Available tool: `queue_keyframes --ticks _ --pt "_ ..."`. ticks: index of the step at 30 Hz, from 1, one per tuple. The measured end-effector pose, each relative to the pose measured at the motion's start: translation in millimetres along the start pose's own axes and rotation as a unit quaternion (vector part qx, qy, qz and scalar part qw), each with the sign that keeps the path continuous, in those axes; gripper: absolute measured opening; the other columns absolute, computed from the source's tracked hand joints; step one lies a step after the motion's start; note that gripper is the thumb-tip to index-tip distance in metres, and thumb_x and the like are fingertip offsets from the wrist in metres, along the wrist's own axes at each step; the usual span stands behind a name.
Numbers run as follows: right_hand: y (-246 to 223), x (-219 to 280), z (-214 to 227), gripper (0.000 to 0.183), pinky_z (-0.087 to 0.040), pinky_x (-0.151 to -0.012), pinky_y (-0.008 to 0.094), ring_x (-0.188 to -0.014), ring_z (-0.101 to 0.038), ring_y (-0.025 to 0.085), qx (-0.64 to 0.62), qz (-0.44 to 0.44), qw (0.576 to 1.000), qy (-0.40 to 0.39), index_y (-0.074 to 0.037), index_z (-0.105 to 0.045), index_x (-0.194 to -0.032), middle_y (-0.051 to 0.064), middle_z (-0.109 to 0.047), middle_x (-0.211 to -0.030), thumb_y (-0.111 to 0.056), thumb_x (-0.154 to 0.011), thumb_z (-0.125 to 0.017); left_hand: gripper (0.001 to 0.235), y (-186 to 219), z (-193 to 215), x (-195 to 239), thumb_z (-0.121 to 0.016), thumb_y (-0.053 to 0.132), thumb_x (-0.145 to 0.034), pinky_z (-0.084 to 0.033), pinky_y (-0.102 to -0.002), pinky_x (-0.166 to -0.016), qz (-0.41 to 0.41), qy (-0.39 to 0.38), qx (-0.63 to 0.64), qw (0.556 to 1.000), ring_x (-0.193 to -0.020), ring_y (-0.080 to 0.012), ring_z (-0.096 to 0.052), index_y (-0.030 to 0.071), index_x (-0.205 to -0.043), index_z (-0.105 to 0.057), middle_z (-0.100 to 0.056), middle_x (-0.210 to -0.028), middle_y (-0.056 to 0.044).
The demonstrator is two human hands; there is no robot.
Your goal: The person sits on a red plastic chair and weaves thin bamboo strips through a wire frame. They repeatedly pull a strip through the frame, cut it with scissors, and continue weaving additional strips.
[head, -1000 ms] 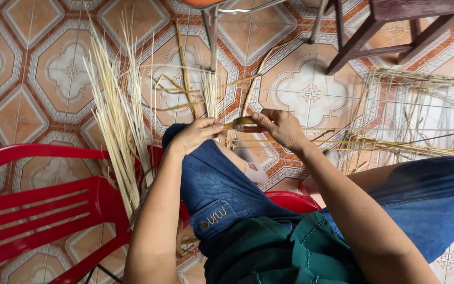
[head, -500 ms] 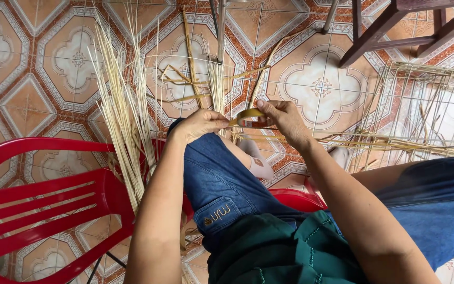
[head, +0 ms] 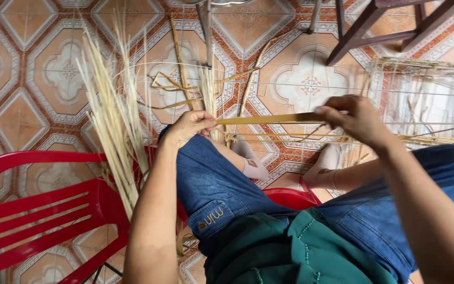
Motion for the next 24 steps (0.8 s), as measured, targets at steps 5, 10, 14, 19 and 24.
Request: queue_keyframes --ticks 5,10,14,19,24 --pt "103 64 109 0.033 -0.049 -0.076 0.033 -0.071 -0.064 0.014 0.206 0.084 0.965 0.136 -0.014 -0.08 -0.096 0.001 -0.072 -0.077 -0.046 -0.096 -0.073 0.021 7 1 8 -0.069 0.017 -0.097 -0.055 -0.025 -0.077 0.003 0.002 -0.004 1.0 -0.082 -0.0107 -0.066 -0.001 -0.108 -0.069 -0.07 -0.094 -0.003" --pt "201 129 181 0.044 -0.044 -0.094 0.034 -0.078 -0.067 0.014 0.417 -0.056 0.884 0.203 -0.017 -0.08 -0.093 -0.003 -0.07 -0.071 -0.06 -0.099 -0.072 0.024 12 2 9 -0.066 0.014 -0.097 -0.056 -0.027 -0.08 0.033 0.027 -0.034 0.999 -0.087 -0.0153 -0.07 -0.002 -0.113 -0.068 -0.072 -0.096 -0.008" --pt "239 139 186 0.054 -0.035 -0.108 0.039 -0.082 -0.065 0.014 0.445 -0.103 0.866 0.205 -0.019 -0.08 -0.09 -0.004 -0.069 -0.066 -0.067 -0.105 -0.062 0.024 12 6 12 -0.069 0.014 -0.095 -0.056 -0.027 -0.082 0.051 0.033 -0.037 0.997 -0.087 -0.0134 -0.068 -0.001 -0.114 -0.07 -0.072 -0.098 -0.006" --pt "242 133 187 0.059 -0.032 -0.112 0.045 -0.083 -0.062 0.017 0.41 -0.11 0.883 0.201 -0.02 -0.08 -0.091 -0.003 -0.065 -0.067 -0.068 -0.111 -0.053 0.023 11 8 15 -0.069 0.016 -0.094 -0.058 -0.027 -0.084 0.05 0.047 -0.031 0.997 -0.088 -0.0133 -0.07 0.0 -0.111 -0.071 -0.073 -0.097 -0.006" --pt "237 132 193 0.056 -0.031 -0.114 0.045 -0.084 -0.062 0.015 0.476 -0.118 0.853 0.181 -0.026 -0.081 -0.089 -0.005 -0.063 -0.066 -0.067 -0.109 -0.05 0.023 10 8 17 -0.071 0.018 -0.094 -0.057 -0.027 -0.085 0.056 0.052 -0.039 0.996 -0.089 -0.0125 -0.069 0.003 -0.111 -0.072 -0.073 -0.097 -0.005"
Point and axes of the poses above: each hand's wrist, its own x-axis away from the middle knuckle, its own z-axis out of the back of the hand, y = z × x, the point moved 7 cm from there along -x, towards the middle knuckle
